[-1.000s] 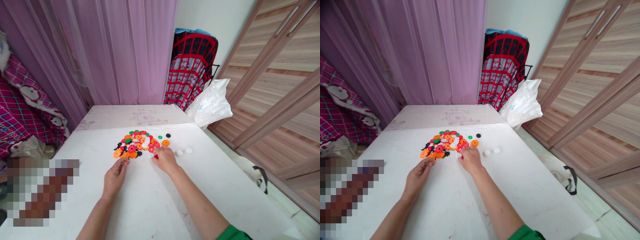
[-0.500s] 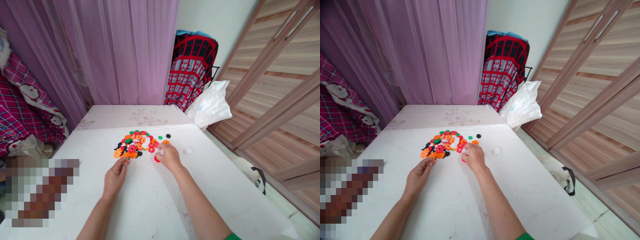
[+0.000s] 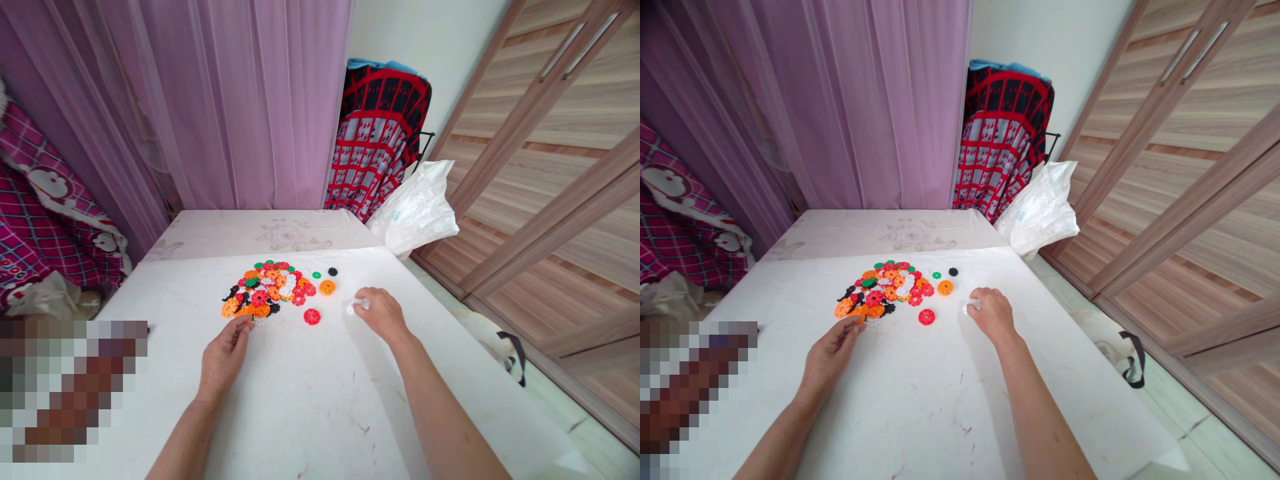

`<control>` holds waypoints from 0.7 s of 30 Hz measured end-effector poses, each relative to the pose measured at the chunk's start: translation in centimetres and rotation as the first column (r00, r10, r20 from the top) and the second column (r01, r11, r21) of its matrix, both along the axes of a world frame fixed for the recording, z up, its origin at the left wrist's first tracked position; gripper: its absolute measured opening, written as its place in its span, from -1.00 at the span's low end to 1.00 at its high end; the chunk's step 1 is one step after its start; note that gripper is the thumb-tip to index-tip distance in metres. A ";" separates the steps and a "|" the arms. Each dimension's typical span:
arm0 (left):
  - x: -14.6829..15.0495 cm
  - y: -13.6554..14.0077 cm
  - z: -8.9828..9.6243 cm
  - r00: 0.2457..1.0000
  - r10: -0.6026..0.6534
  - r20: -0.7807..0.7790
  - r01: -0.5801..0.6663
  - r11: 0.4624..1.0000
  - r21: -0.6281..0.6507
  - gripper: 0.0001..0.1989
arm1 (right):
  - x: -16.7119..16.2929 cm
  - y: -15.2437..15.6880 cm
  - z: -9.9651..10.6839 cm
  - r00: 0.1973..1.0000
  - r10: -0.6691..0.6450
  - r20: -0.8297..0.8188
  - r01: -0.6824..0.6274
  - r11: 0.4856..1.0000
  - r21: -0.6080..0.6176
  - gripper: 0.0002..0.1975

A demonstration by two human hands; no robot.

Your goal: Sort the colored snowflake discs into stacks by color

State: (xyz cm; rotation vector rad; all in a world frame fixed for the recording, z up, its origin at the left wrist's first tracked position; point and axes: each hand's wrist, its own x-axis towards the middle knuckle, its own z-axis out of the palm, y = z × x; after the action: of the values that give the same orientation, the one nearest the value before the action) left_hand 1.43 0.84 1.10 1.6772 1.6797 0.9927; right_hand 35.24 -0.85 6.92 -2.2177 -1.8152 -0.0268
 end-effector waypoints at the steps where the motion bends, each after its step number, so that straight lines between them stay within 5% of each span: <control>1: 0.0 0.0 0.0 1.000 0.002 -0.004 -0.002 1.000 0.000 -0.60 | -0.1 0.1 -0.1 1.000 0.004 0.009 -0.004 1.000 -0.006 -0.84; 7: 0.0 0.0 0.0 1.000 -0.008 0.010 0.008 1.000 -0.009 -0.59 | 0.0 0.2 -0.3 1.000 0.011 -0.023 -0.012 0.999 -0.043 -0.83; 14: -0.1 0.3 -0.5 0.999 0.002 0.046 -0.002 1.000 -0.006 -0.61 | -1.0 -1.2 -0.5 0.971 0.011 -0.241 0.064 0.951 0.302 -0.82; 21: 0.1 0.4 -1.3 0.986 0.005 0.167 -0.012 0.999 0.044 -0.60 | -7.8 -1.5 -4.2 0.875 0.434 -0.215 -0.332 0.861 0.384 -0.83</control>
State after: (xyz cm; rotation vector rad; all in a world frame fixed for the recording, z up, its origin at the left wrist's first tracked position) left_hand 1.51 1.28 -0.20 1.5692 1.5671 1.1497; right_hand 27.40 -2.36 2.73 -1.5040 -1.8848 0.0670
